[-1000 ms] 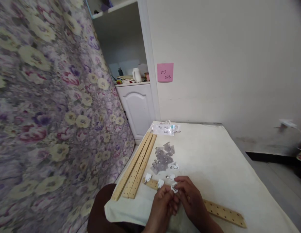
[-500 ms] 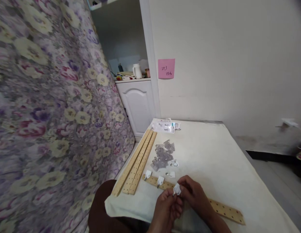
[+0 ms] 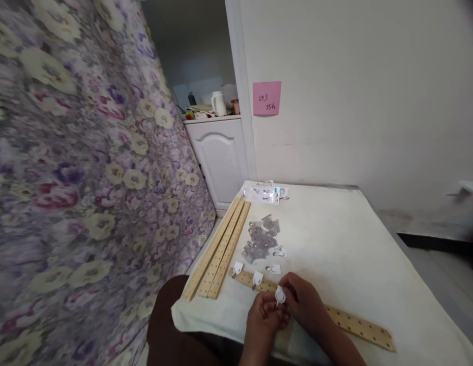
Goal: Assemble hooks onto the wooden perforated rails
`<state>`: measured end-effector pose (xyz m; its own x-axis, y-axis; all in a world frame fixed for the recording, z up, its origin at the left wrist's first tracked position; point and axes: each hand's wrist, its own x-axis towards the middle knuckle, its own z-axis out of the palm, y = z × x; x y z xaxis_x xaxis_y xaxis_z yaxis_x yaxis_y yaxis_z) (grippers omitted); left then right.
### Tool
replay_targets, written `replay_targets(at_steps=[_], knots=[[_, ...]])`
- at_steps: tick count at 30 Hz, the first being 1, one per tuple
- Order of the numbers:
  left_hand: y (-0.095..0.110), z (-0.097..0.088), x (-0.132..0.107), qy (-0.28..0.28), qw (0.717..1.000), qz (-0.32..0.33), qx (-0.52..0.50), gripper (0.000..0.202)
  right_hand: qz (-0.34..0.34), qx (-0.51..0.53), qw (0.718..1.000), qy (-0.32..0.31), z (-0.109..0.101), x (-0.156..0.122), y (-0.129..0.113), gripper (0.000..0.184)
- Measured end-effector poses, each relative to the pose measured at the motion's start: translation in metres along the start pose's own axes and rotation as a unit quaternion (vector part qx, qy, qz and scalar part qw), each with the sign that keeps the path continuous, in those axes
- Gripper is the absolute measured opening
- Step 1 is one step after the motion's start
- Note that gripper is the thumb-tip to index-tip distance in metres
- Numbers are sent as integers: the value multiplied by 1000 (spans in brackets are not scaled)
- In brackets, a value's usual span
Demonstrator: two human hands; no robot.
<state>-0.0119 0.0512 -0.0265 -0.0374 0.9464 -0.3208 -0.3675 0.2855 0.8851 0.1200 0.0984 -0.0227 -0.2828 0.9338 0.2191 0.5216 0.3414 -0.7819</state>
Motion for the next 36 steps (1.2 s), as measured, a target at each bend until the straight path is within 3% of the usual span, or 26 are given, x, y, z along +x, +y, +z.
replay_targets(at_steps=[11, 14, 20, 27, 36], knots=[[-3, 0, 3, 19, 992, 44, 118, 21, -17, -66, 997, 22, 5, 0, 1, 14], [-4, -4, 1, 28, 980, 56, 188, 15, -28, -76, 996, 24, 6, 1, 2, 14], [-5, -11, 2, 31, 950, 138, 277, 4, -31, -94, 995, 25, 7, 1, 3, 15], [-4, -9, 3, 37, 954, 89, 284, 6, -24, -90, 995, 26, 6, 1, 4, 15], [4, -1, 3, 39, 959, 80, 267, 3, -10, -75, 996, 37, 4, 1, 3, 14]])
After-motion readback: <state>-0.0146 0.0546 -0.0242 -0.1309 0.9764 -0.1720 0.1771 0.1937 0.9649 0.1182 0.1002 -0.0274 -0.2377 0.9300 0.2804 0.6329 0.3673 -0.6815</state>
